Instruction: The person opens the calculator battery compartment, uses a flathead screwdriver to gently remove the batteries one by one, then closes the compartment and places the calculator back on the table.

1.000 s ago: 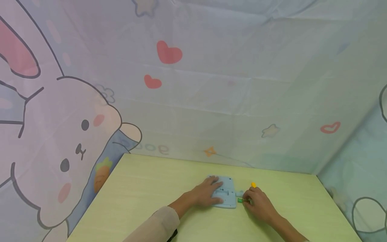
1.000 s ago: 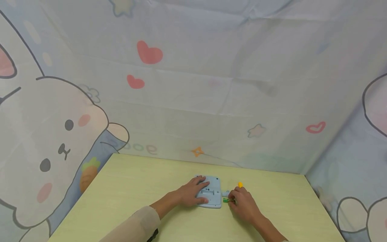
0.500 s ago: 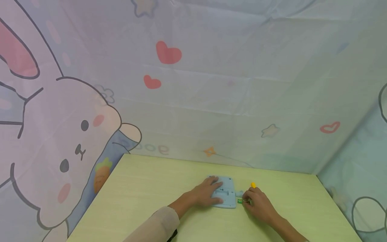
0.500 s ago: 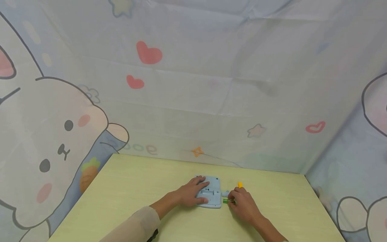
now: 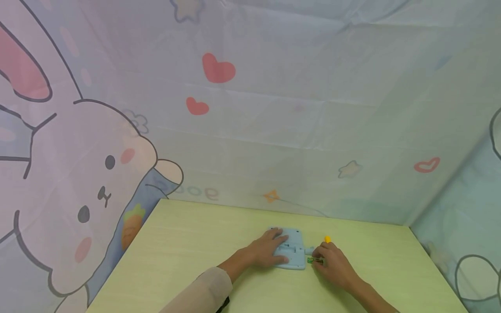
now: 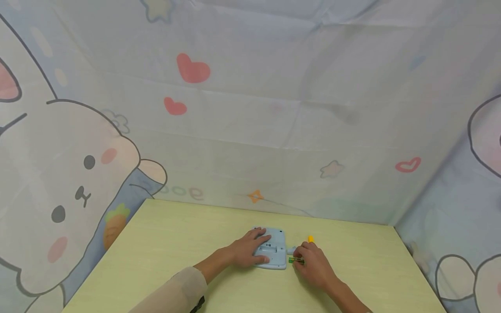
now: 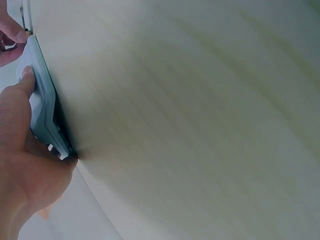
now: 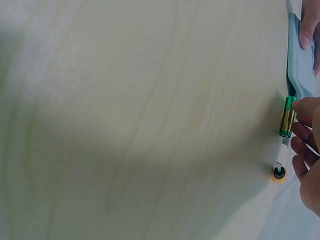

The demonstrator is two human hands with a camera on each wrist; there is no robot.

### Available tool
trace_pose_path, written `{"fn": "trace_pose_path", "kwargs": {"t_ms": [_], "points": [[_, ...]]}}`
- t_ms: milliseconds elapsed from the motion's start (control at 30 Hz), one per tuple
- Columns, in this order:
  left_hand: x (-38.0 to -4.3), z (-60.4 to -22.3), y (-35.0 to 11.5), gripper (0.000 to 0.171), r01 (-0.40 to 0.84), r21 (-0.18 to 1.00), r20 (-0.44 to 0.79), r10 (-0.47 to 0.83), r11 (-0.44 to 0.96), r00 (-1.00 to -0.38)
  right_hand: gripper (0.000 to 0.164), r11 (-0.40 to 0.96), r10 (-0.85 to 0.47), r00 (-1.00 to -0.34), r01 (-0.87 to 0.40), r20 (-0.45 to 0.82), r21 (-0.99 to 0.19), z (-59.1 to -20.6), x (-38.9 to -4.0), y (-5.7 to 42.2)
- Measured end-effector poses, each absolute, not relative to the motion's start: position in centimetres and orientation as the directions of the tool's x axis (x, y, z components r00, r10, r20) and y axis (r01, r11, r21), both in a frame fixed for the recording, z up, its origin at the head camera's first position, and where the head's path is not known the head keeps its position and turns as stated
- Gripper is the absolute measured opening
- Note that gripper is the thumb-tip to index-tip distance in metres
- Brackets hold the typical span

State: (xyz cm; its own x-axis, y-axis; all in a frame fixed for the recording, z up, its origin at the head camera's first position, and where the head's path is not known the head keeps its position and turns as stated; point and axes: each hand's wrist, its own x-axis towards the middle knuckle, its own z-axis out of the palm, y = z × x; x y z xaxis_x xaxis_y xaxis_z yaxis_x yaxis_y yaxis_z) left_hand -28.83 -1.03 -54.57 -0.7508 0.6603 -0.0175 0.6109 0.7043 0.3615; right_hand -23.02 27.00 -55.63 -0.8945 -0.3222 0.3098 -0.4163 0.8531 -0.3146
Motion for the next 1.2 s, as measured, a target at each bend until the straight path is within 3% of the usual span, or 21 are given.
{"fn": "trace_pose_path", "kwargs": {"t_ms": [933, 1200], "points": [[-29.3, -54.7, -0.9, 0.077, 0.6, 0.367, -0.026, 0.653, 0.711, -0.757, 0.017, 0.858, -0.26, -0.937, -0.335, 0.233, -0.389, -54.8, -24.0, 27.3], [-29.7, -54.8, -0.7, 0.076, 0.601, 0.362, -0.022, 0.651, 0.713, -0.759, 0.016, 0.839, -0.325, -0.91, -0.402, 0.256, -0.365, -54.3, -25.5, 27.7]]}}
